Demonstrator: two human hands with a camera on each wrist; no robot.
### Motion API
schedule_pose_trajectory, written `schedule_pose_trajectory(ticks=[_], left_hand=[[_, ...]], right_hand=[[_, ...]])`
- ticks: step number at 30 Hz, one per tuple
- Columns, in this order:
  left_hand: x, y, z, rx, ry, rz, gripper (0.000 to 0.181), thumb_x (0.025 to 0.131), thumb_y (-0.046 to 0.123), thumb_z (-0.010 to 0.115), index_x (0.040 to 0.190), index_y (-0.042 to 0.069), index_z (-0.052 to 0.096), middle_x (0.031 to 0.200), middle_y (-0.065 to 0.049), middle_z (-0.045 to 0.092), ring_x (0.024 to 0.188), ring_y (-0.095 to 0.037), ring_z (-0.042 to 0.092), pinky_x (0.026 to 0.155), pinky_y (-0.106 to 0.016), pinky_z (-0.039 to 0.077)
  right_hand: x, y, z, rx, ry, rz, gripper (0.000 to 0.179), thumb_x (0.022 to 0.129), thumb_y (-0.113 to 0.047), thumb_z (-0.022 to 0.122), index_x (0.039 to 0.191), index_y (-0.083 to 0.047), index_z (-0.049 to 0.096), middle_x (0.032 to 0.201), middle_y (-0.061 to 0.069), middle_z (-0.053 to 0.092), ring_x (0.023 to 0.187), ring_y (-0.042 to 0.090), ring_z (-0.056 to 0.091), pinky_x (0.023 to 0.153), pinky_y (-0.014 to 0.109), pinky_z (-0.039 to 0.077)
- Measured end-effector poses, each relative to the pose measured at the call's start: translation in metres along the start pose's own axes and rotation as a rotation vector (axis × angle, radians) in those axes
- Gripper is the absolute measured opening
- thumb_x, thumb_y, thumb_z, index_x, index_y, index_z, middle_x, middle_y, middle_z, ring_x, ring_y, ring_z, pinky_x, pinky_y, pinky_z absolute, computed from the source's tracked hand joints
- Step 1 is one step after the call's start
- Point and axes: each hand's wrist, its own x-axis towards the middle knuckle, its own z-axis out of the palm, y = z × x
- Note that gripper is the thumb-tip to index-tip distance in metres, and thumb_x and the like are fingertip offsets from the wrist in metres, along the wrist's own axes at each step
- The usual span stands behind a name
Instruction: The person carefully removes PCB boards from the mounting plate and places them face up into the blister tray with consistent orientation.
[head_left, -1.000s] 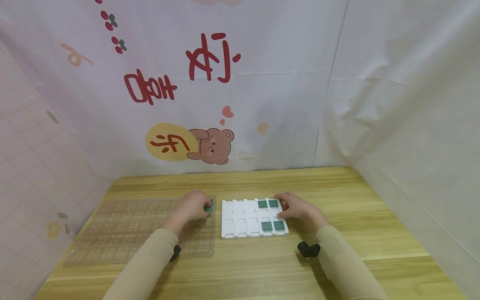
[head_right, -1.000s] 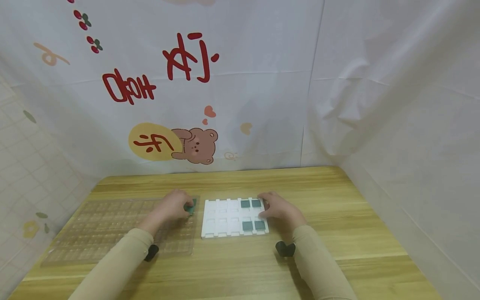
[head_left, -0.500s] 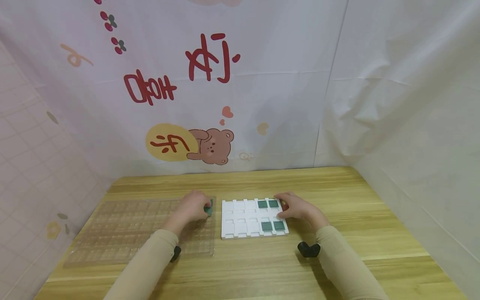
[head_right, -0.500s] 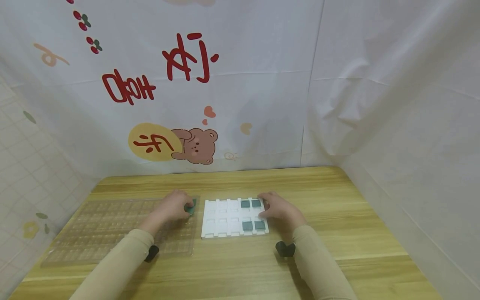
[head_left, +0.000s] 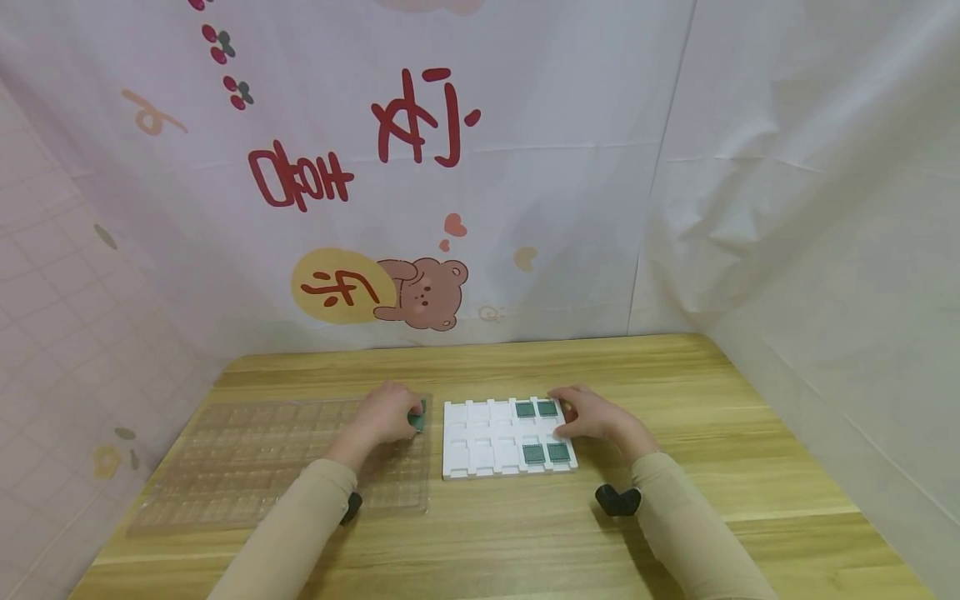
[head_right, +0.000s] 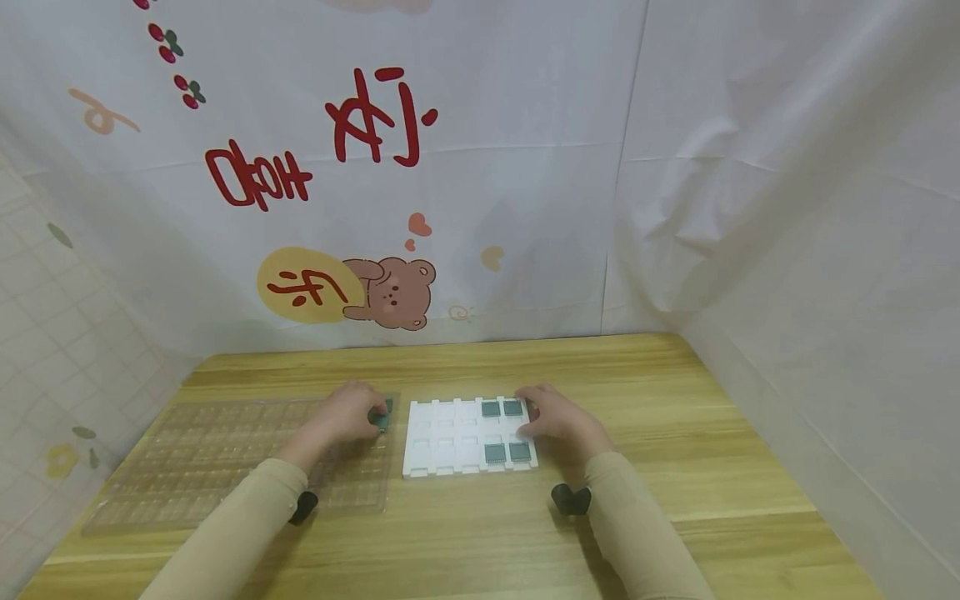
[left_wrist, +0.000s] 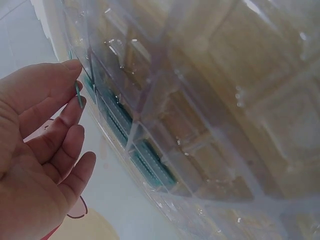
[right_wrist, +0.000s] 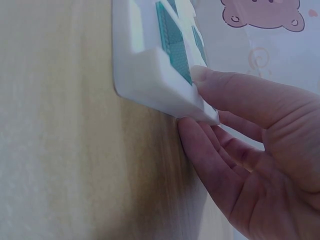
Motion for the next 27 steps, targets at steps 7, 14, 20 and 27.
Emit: schedule_pose_trajectory(ticks=[7, 14, 20, 27], left_hand=[[-0.0015, -0.0008, -0.0003, -0.006, 0.007, 0.003, 0.014, 0.073, 0.006, 0.080, 0.084, 0.013, 0.075, 0.083, 0.002, 0.066, 0.088, -0.023, 0.058, 0.086, -0.044, 0.047], [-0.0031, -0.0017, -0.0009, -0.030, 0.026, 0.008, 0.014, 0.076, 0.007, 0.080, 0.087, 0.012, 0.074, 0.086, 0.002, 0.067, 0.089, -0.023, 0.059, 0.087, -0.045, 0.047], [-0.0045, -0.0008, -0.0031, -0.034, 0.062, 0.025, 0.011, 0.079, 0.010, 0.080, 0.083, 0.013, 0.070, 0.078, 0.004, 0.062, 0.079, -0.018, 0.056, 0.074, -0.040, 0.048], [-0.0070, 0.0074, -0.0078, -0.097, 0.099, 0.049, 0.010, 0.082, 0.007, 0.077, 0.085, 0.013, 0.070, 0.078, 0.003, 0.062, 0.079, -0.019, 0.055, 0.078, -0.041, 0.047]], right_hand=[[-0.0003, -0.0009, 0.0000, -0.002, 0.000, 0.000, 0.069, 0.082, -0.015, 0.081, 0.141, -0.001, 0.049, 0.130, 0.020, 0.047, 0.100, 0.026, 0.052, 0.092, 0.045, 0.045], [-0.0001, 0.0001, -0.0001, -0.014, -0.002, -0.014, 0.069, 0.081, -0.015, 0.081, 0.141, -0.001, 0.049, 0.128, 0.019, 0.047, 0.100, 0.026, 0.051, 0.090, 0.045, 0.046], [-0.0008, -0.0001, -0.0001, -0.002, -0.003, -0.007, 0.068, 0.082, -0.015, 0.081, 0.141, -0.001, 0.049, 0.128, 0.019, 0.046, 0.100, 0.026, 0.051, 0.090, 0.045, 0.045], [-0.0012, -0.0011, -0.0002, 0.009, -0.001, 0.002, 0.068, 0.082, -0.014, 0.080, 0.141, -0.001, 0.049, 0.131, 0.020, 0.045, 0.101, 0.026, 0.052, 0.092, 0.046, 0.045]])
